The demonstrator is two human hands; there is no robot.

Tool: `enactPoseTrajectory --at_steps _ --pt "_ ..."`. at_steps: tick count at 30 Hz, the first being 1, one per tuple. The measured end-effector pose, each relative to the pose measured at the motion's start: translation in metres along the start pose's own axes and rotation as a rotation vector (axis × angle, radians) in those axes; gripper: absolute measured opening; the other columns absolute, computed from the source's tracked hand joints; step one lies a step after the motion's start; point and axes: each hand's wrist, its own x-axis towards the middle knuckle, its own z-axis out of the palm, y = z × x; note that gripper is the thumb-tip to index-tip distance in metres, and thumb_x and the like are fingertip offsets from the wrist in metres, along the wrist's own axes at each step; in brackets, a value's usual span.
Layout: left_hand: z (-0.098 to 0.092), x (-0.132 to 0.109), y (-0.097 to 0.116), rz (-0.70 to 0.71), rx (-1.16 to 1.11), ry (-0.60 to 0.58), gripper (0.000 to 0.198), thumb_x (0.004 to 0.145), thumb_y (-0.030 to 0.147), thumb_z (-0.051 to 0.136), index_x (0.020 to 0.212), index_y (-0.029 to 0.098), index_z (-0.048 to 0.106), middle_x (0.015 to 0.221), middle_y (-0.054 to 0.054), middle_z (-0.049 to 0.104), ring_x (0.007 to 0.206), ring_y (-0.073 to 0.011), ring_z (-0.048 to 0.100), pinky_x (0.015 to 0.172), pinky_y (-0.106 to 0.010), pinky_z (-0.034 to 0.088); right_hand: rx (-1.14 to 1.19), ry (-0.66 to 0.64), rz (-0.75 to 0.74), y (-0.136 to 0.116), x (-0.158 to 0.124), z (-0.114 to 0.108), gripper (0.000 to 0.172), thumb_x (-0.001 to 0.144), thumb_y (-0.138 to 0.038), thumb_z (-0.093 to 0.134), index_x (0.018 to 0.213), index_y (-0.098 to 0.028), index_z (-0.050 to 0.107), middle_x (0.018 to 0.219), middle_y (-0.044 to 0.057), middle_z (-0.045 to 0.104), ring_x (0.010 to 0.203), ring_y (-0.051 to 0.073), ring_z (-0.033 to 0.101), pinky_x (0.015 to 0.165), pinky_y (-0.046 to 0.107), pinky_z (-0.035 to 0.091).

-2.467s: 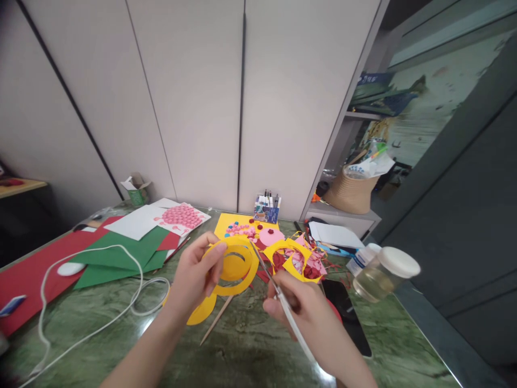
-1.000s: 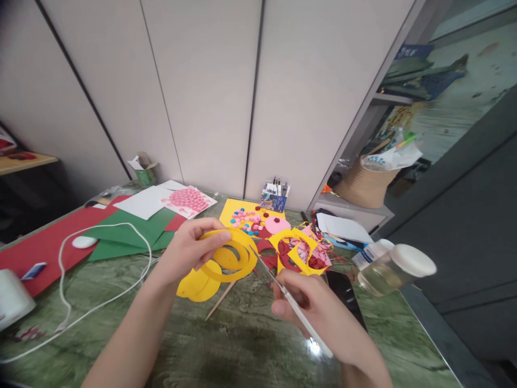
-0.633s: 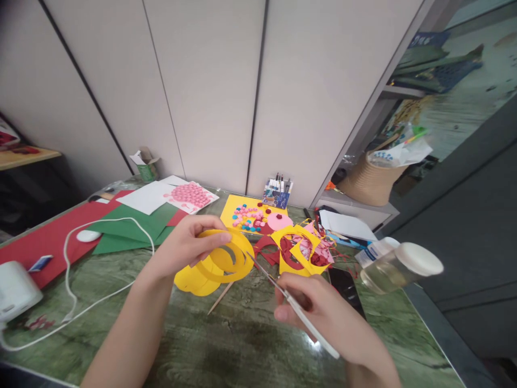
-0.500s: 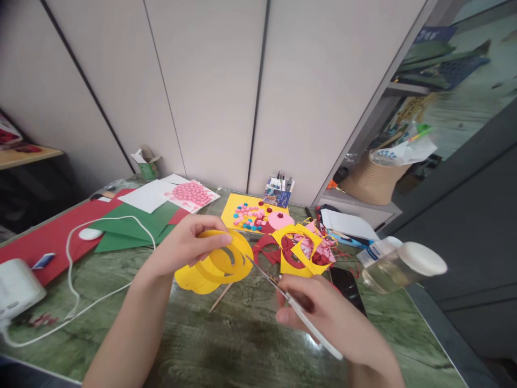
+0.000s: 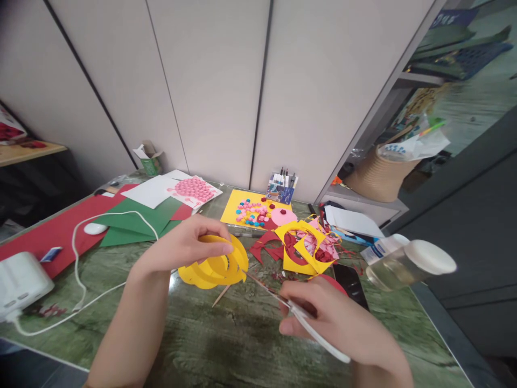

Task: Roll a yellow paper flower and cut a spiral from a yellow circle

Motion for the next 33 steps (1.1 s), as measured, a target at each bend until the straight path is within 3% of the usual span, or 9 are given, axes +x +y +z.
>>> enactPoseTrajectory --at_steps 12,16,22,28,33 --pt "-0.002 0.000 -0.005 0.031 0.143 -0.040 0.024 0.076 0.037 0.056 0.065 0.016 0.060 0.057 0.003 0.048 0.050 -0.0071 0.040 0.044 -0.018 0.030 0.005 -0.048 0.001 0.002 0.002 0.000 0.023 0.083 -0.041 0.058 0.075 -0.019 0.058 0.068 0.000 0.054 0.061 0.013 0.047 0.052 0.021 0.031" --pt "-0.001 0.000 -0.002 0.018 0.091 -0.020 0.022 0.075 0.035 0.057 0.065 0.016 0.061 0.057 0.002 0.051 0.050 -0.0067 0.042 0.042 -0.017 0.031 0.050 -0.046 0.009 0.001 0.004 0.001 0.024 0.083 -0.042 0.057 0.077 -0.019 0.059 0.060 -0.003 0.047 0.054 0.010 0.042 0.048 0.021 0.028" --pt "0.002 0.003 -0.002 0.015 -0.073 0.149 0.020 0.076 0.035 0.059 0.068 0.016 0.062 0.051 0.005 0.048 0.038 -0.0030 0.033 0.033 -0.016 0.023 0.444 -0.011 0.030 0.008 0.010 0.011 0.040 0.080 -0.057 0.054 0.088 -0.018 0.052 0.060 -0.005 0.040 0.046 0.006 0.032 0.040 0.018 0.024" --pt "0.012 0.010 -0.005 0.066 -0.250 0.303 0.022 0.077 0.037 0.061 0.066 0.018 0.058 0.040 0.009 0.037 0.032 -0.0018 0.027 0.032 -0.016 0.019 0.714 0.035 -0.139 0.010 0.021 0.019 0.048 0.079 -0.060 0.052 0.094 -0.015 0.051 0.062 -0.003 0.043 0.047 0.007 0.035 0.042 0.019 0.030" --pt "0.022 0.016 -0.008 0.077 -0.346 0.388 0.020 0.075 0.037 0.062 0.069 0.018 0.059 0.038 0.009 0.036 0.031 -0.0020 0.027 0.030 -0.016 0.017 0.823 0.046 -0.271 0.014 0.029 0.024 0.050 0.080 -0.061 0.049 0.094 -0.013 0.051 0.058 -0.003 0.045 0.042 0.005 0.033 0.040 0.019 0.026"
